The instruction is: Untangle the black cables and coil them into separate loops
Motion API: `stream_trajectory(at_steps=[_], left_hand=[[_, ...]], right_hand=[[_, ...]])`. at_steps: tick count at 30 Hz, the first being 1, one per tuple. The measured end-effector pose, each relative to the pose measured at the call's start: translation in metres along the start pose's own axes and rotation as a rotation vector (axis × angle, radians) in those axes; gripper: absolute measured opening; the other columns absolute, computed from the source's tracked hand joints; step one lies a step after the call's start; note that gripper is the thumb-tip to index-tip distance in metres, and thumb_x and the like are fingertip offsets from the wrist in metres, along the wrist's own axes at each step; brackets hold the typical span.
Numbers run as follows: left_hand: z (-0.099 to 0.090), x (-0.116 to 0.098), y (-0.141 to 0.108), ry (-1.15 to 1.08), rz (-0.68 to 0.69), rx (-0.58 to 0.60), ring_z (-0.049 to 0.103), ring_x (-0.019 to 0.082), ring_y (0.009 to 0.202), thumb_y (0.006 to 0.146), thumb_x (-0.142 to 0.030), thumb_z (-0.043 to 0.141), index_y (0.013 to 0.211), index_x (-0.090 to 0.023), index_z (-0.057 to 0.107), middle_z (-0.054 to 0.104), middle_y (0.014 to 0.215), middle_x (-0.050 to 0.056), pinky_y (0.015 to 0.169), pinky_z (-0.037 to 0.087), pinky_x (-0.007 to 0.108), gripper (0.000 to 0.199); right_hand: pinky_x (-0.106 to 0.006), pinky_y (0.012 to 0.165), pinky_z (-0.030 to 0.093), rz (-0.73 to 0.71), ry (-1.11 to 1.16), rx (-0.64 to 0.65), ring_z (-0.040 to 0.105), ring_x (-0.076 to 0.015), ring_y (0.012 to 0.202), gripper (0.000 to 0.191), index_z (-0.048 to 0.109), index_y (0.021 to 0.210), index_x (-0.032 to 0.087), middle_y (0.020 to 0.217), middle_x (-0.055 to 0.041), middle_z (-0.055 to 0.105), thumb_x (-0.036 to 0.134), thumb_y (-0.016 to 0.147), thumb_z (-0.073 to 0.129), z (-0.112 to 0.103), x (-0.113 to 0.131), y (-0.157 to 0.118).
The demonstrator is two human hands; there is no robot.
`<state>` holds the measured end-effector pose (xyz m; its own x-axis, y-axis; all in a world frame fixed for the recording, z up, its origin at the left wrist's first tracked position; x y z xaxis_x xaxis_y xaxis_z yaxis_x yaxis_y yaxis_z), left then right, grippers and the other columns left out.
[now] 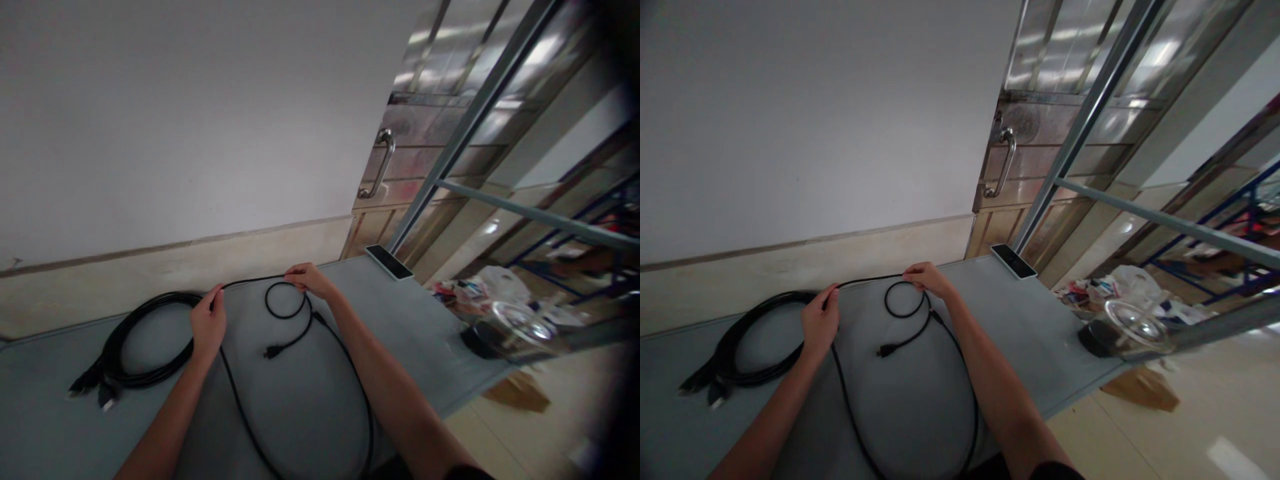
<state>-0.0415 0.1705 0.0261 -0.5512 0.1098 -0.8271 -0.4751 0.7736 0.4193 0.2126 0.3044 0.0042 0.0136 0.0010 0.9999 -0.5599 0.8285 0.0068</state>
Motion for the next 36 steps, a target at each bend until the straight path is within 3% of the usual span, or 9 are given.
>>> stream_trajectory(at_steps=[4,8,12,17,22,28,31,33,36], left_hand=[[-0.012,0.008,0.004,-0.044,-0.134,-0.064,0.06,0.015,0.052,0.089,-0.043,0.049,0.117,-0.015,0.068,0.062,0.059,0.0,0.054,0.051,0.027,0.044],[-0.011,0.015,0.002,-0.173,-0.261,-0.091,0.047,0.009,0.04,0.087,-0.047,0.052,0.12,-0.015,0.066,0.046,0.052,-0.007,0.042,0.043,0.021,0.047],[0.011,0.017,-0.004,-0.35,-0.333,0.095,0.038,0.006,0.038,0.083,-0.05,0.058,0.124,-0.014,0.063,0.039,0.053,-0.009,0.036,0.039,0.019,0.054],[0.032,0.017,-0.012,-0.417,-0.327,0.243,0.039,0.005,0.039,0.084,-0.049,0.056,0.132,-0.015,0.057,0.053,0.069,-0.004,0.034,0.039,0.021,0.058],[0.034,0.01,-0.014,-0.409,-0.272,0.246,0.04,0.005,0.038,0.089,-0.044,0.051,0.142,-0.019,0.047,0.058,0.072,-0.003,0.035,0.039,0.019,0.058],[0.039,-0.005,-0.024,-0.577,-0.373,0.366,0.047,0.006,0.041,0.091,-0.048,0.052,0.154,-0.033,0.013,0.06,0.076,-0.003,0.035,0.04,0.016,0.076],[0.035,-0.007,-0.021,-0.603,-0.333,0.319,0.05,0.005,0.046,0.09,-0.048,0.054,0.151,-0.035,0.024,0.061,0.088,0.0,0.037,0.041,0.016,0.07],[0.03,-0.006,-0.016,-0.6,-0.28,0.239,0.051,0.005,0.049,0.089,-0.048,0.056,0.145,-0.031,0.038,0.06,0.098,0.003,0.039,0.042,0.017,0.061],[0.024,-0.003,-0.012,-0.631,-0.231,0.154,0.051,0.004,0.051,0.09,-0.047,0.056,0.141,-0.028,0.046,0.061,0.108,0.007,0.043,0.045,0.019,0.056]], right_hand=[[-0.021,0.043,0.021,-0.002,0.035,-0.038,0.03,-0.0038,0.044,0.035,0.069,0.087,0.012,0.055,0.0077,0.041,0.04,0.068,0.078,-0.006,-0.003,0.001],[-0.021,0.044,0.025,-0.037,0.025,-0.159,0.033,-0.005,0.046,0.035,0.068,0.089,0.013,0.056,0.0069,0.043,0.041,0.07,0.075,-0.02,-0.008,0.004],[-0.021,0.042,0.021,-0.06,0.02,-0.208,0.027,-0.0049,0.046,0.037,0.069,0.095,0.013,0.056,0.0086,0.035,0.044,0.074,0.071,-0.025,-0.012,0.006],[-0.021,0.042,0.015,-0.084,0.169,-0.17,0.018,-0.0048,0.047,0.038,0.068,0.101,0.013,0.058,0.0096,0.026,0.042,0.077,0.071,-0.02,-0.009,0.006],[-0.02,0.04,0.011,0.031,0.263,-0.022,0.015,-0.0039,0.046,0.035,0.068,0.099,0.012,0.057,0.0108,0.022,0.037,0.076,0.074,-0.007,-0.009,0.004],[-0.016,0.035,0.009,0.274,0.306,0.277,0.013,-0.0031,0.043,0.031,0.065,0.099,0.01,0.054,0.0119,0.023,0.03,0.077,0.074,0.013,-0.01,-0.009],[-0.014,0.034,0.01,0.336,0.309,0.356,0.013,-0.0027,0.042,0.03,0.064,0.101,0.01,0.054,0.0122,0.024,0.026,0.077,0.073,0.016,-0.01,-0.014],[-0.013,0.034,0.011,0.344,0.314,0.358,0.013,-0.0026,0.042,0.03,0.064,0.102,0.009,0.054,0.0122,0.024,0.025,0.078,0.072,0.013,-0.009,-0.014],[-0.013,0.033,0.012,0.355,0.33,0.363,0.012,-0.0024,0.041,0.029,0.063,0.102,0.008,0.054,0.0124,0.024,0.024,0.079,0.071,0.009,-0.01,-0.014]])
Point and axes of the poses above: each hand's wrist, its own y-axis towards the middle knuckle, its own z-axis out of the palm, x = y × z, the point moved 6 cm from there along y, towards the middle knuckle
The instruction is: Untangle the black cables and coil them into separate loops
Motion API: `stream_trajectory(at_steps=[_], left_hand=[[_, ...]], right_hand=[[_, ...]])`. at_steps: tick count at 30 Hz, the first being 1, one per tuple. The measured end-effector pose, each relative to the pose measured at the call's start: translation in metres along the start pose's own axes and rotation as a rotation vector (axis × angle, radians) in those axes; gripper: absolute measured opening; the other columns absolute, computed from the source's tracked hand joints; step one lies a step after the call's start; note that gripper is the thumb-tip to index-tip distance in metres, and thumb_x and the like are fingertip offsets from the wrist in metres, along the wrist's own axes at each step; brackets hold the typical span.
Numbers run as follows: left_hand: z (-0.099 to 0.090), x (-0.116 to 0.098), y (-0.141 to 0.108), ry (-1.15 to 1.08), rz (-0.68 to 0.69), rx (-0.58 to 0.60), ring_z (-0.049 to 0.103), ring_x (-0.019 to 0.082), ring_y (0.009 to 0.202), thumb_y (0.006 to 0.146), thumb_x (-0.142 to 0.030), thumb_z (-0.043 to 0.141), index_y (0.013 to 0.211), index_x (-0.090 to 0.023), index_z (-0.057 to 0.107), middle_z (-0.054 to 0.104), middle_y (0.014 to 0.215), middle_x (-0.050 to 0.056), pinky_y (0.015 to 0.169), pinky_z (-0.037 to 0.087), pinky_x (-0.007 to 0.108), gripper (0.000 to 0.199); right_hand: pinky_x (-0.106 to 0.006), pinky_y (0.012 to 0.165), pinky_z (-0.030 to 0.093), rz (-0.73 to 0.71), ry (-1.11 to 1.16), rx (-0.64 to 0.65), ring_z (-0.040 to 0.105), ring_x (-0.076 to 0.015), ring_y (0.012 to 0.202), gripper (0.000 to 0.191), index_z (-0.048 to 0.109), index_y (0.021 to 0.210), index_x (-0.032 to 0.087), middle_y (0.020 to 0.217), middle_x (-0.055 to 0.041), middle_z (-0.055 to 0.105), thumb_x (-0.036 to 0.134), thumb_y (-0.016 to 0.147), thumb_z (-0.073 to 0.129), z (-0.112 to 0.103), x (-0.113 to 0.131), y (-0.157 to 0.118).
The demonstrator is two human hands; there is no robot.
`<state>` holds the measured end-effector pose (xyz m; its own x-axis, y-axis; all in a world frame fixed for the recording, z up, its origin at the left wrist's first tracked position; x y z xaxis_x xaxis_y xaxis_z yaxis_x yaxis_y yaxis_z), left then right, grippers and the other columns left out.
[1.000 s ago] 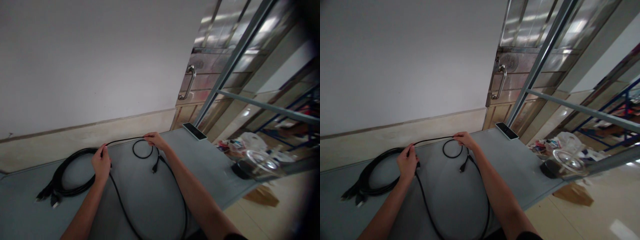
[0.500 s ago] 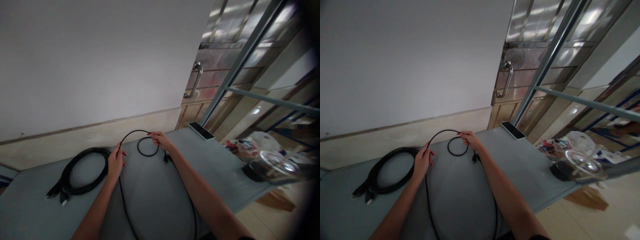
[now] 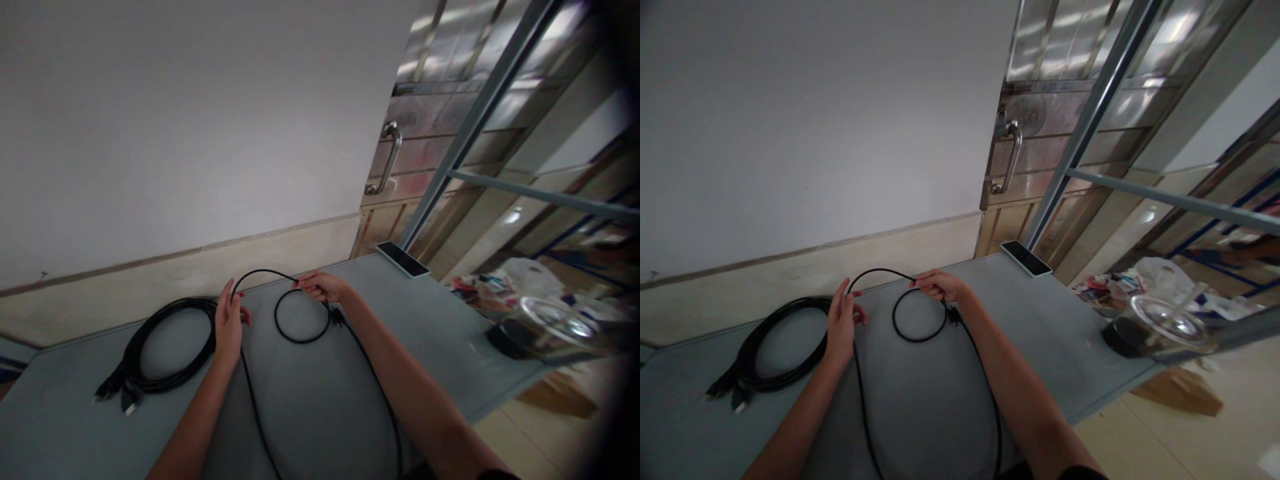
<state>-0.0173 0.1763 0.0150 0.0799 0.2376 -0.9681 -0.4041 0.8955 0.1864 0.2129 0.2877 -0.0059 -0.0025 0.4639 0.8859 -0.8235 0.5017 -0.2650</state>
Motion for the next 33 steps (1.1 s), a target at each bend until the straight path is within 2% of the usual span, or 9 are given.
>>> stream_trajectory(at_steps=[6,9,11,15,19,23,26,29,33], left_hand=[[0.005,0.003,0.001,-0.006,-0.034,0.122,0.046,0.005,0.046,0.087,-0.041,0.059,0.123,-0.017,0.063,0.068,0.085,0.005,0.039,0.038,0.019,0.043],[0.009,0.004,-0.001,0.05,-0.053,0.17,0.047,0.006,0.048,0.086,-0.037,0.058,0.11,-0.016,0.068,0.066,0.089,0.005,0.039,0.038,0.019,0.034],[0.012,0.004,-0.004,0.054,-0.072,0.167,0.048,0.006,0.049,0.089,-0.04,0.054,0.12,-0.018,0.064,0.065,0.089,0.004,0.039,0.037,0.019,0.039],[0.011,-0.002,-0.004,0.07,-0.045,0.142,0.045,0.006,0.048,0.092,-0.049,0.048,0.145,-0.027,0.041,0.063,0.088,0.002,0.039,0.035,0.018,0.057],[0.002,-0.012,0.003,0.325,0.074,0.14,0.048,0.008,0.053,0.092,-0.049,0.049,0.133,-0.023,0.057,0.063,0.089,0.003,0.047,0.04,0.02,0.05],[-0.001,-0.02,0.007,0.613,0.238,0.171,0.057,0.015,0.065,0.09,-0.045,0.051,0.104,-0.019,0.075,0.067,0.079,0.004,0.064,0.047,0.027,0.038],[0.008,-0.01,0.003,0.688,0.164,0.274,0.058,0.019,0.062,0.089,-0.048,0.052,0.09,-0.018,0.077,0.062,0.061,0.003,0.062,0.046,0.029,0.039],[0.02,0.0,-0.005,0.668,0.089,0.36,0.055,0.018,0.054,0.091,-0.048,0.048,0.099,-0.018,0.076,0.057,0.054,0.001,0.057,0.043,0.028,0.042],[0.026,-0.006,-0.013,0.647,0.15,0.305,0.055,0.017,0.054,0.093,-0.044,0.047,0.129,-0.018,0.061,0.057,0.057,-0.001,0.058,0.042,0.028,0.047]], right_hand=[[-0.012,0.031,0.01,-0.061,0.088,0.019,0.011,-0.0028,0.039,0.026,0.061,0.099,0.011,0.052,0.0128,0.024,0.028,0.08,0.069,-0.008,0.005,-0.004],[-0.012,0.032,0.01,-0.054,0.064,0.001,0.011,-0.0029,0.039,0.026,0.061,0.1,0.012,0.051,0.013,0.024,0.029,0.081,0.069,-0.009,0.006,-0.004],[-0.013,0.032,0.011,-0.007,0.027,0.02,0.011,-0.0028,0.038,0.027,0.062,0.101,0.011,0.05,0.0131,0.023,0.029,0.082,0.068,-0.006,0.003,-0.003],[-0.014,0.032,0.012,0.128,-0.075,0.108,0.011,-0.0026,0.038,0.025,0.065,0.099,0.009,0.05,0.013,0.023,0.027,0.082,0.067,0.008,-0.005,-0.003],[-0.014,0.033,0.012,0.24,-0.187,0.162,0.011,-0.0022,0.038,0.026,0.068,0.097,0.008,0.049,0.0129,0.023,0.028,0.08,0.067,0.016,-0.014,-0.006],[-0.015,0.033,0.01,0.152,-0.197,0.025,0.012,-0.0022,0.038,0.027,0.068,0.095,0.009,0.049,0.0132,0.022,0.03,0.078,0.07,0.006,-0.012,0.0],[-0.016,0.034,0.01,0.009,-0.163,-0.121,0.013,-0.0023,0.039,0.028,0.067,0.095,0.01,0.05,0.013,0.024,0.031,0.077,0.071,-0.004,-0.006,0.005],[-0.016,0.035,0.01,-0.027,-0.153,-0.101,0.013,-0.0024,0.039,0.029,0.066,0.096,0.009,0.05,0.0132,0.023,0.032,0.078,0.071,0.001,-0.005,0.007],[-0.016,0.036,0.012,0.013,-0.16,0.05,0.014,-0.0023,0.04,0.032,0.067,0.099,0.009,0.053,0.0127,0.023,0.034,0.08,0.071,0.022,-0.007,0.008]])
Point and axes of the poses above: each hand's wrist, its own y-axis towards the middle knuckle, its own z-axis out of the palm, x = y × z, the point moved 6 cm from there along y, towards the middle knuckle
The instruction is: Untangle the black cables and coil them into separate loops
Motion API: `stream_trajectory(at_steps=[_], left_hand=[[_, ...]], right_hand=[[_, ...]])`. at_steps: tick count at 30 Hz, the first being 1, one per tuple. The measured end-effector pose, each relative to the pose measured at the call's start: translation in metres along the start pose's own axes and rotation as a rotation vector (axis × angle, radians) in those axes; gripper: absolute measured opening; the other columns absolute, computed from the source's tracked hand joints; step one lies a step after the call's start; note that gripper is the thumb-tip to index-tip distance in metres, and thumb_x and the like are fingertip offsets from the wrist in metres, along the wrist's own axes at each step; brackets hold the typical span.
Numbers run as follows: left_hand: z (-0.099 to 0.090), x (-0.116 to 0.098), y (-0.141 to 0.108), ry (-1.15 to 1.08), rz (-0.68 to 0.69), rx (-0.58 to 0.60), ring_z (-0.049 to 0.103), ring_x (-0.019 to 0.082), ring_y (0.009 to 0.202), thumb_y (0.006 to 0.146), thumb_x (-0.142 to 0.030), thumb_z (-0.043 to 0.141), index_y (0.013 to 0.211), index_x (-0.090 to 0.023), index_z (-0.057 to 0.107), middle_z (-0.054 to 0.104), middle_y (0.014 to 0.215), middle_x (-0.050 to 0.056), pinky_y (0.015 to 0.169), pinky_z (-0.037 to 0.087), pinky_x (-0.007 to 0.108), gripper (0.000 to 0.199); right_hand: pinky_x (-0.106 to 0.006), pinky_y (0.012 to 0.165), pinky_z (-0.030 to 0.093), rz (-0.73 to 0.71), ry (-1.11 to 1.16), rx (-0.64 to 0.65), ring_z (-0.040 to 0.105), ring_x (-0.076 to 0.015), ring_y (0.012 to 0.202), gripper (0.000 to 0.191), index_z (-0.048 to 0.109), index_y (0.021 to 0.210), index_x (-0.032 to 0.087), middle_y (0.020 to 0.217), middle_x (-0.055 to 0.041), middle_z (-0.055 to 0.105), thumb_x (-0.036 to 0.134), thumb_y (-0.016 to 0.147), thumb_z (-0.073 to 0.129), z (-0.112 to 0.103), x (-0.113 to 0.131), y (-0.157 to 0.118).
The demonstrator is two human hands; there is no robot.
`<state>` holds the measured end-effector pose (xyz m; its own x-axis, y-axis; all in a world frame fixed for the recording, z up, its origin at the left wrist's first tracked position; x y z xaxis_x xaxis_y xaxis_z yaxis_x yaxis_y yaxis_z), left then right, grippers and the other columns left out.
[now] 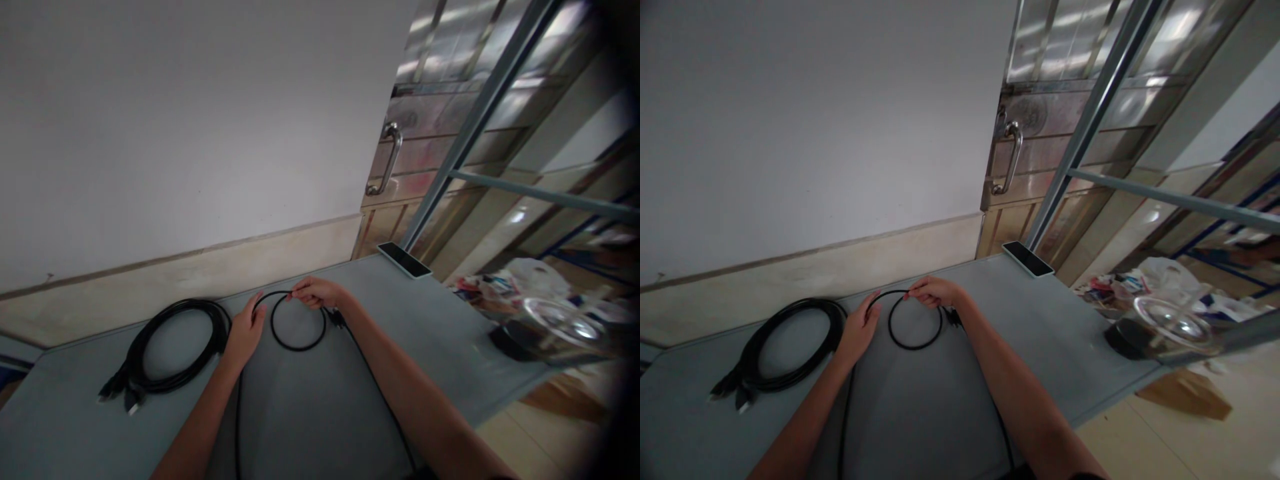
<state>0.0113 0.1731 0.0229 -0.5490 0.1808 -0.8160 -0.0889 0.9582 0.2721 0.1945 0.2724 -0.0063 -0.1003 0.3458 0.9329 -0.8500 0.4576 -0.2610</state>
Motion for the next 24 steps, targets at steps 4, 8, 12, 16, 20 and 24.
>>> stream_trajectory(at_steps=[4,8,12,16,20,24], left_hand=[[-0.003,-0.008,-0.001,0.055,0.068,-0.013,0.06,0.019,0.06,0.093,-0.041,0.048,0.131,-0.021,0.059,0.065,0.069,0.002,0.065,0.046,0.03,0.044],[-0.009,0.001,0.005,0.059,0.059,-0.059,0.068,0.024,0.084,0.093,-0.041,0.045,0.116,-0.022,0.068,0.074,0.095,0.008,0.079,0.05,0.034,0.038],[-0.025,0.015,0.012,0.068,-0.001,-0.211,0.067,0.026,0.099,0.093,-0.04,0.045,0.103,-0.02,0.072,0.074,0.104,0.01,0.09,0.049,0.037,0.036],[-0.042,0.018,0.014,0.071,-0.034,-0.335,0.067,0.024,0.093,0.093,-0.04,0.044,0.098,-0.018,0.072,0.075,0.096,0.009,0.086,0.049,0.035,0.035],[-0.054,0.019,0.011,0.102,-0.076,-0.45,0.066,0.024,0.086,0.093,-0.039,0.044,0.097,-0.017,0.072,0.073,0.087,0.008,0.082,0.049,0.035,0.036],[-0.059,0.021,0.006,0.096,-0.104,-0.545,0.065,0.025,0.091,0.093,-0.039,0.044,0.096,-0.018,0.072,0.073,0.094,0.009,0.084,0.048,0.035,0.035]], right_hand=[[-0.017,0.037,0.013,-0.002,-0.005,0.051,0.016,-0.0025,0.041,0.035,0.067,0.103,0.009,0.055,0.0119,0.027,0.036,0.08,0.071,0.013,-0.001,0.004],[-0.018,0.038,0.011,-0.026,-0.014,-0.007,0.015,-0.0028,0.042,0.035,0.068,0.101,0.01,0.053,0.0124,0.025,0.036,0.078,0.073,0.009,-0.002,0.008],[-0.02,0.041,0.014,-0.177,0.05,-0.2,0.021,-0.0029,0.044,0.034,0.068,0.093,0.011,0.053,0.0108,0.032,0.034,0.07,0.079,-0.014,0.009,0.005],[-0.021,0.045,0.02,-0.298,0.108,-0.301,0.027,-0.0037,0.046,0.032,0.068,0.087,0.011,0.054,0.0086,0.039,0.032,0.067,0.08,-0.029,0.017,0.002],[-0.023,0.048,0.026,-0.37,0.113,-0.339,0.028,-0.0042,0.048,0.03,0.069,0.089,0.011,0.054,0.0083,0.04,0.029,0.067,0.079,-0.033,0.021,0.001],[-0.022,0.046,0.024,-0.361,0.088,-0.373,0.027,-0.0042,0.047,0.031,0.069,0.088,0.011,0.053,0.0085,0.038,0.031,0.067,0.079,-0.036,0.018,-0.001]])
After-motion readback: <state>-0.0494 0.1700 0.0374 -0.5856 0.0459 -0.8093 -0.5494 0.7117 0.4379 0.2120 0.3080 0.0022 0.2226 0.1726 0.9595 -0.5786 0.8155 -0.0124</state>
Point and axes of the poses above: each hand's wrist, its own y-axis towards the middle knuckle, its own z-axis out of the palm, x = y × z, the point moved 6 cm from there along y, towards the middle knuckle
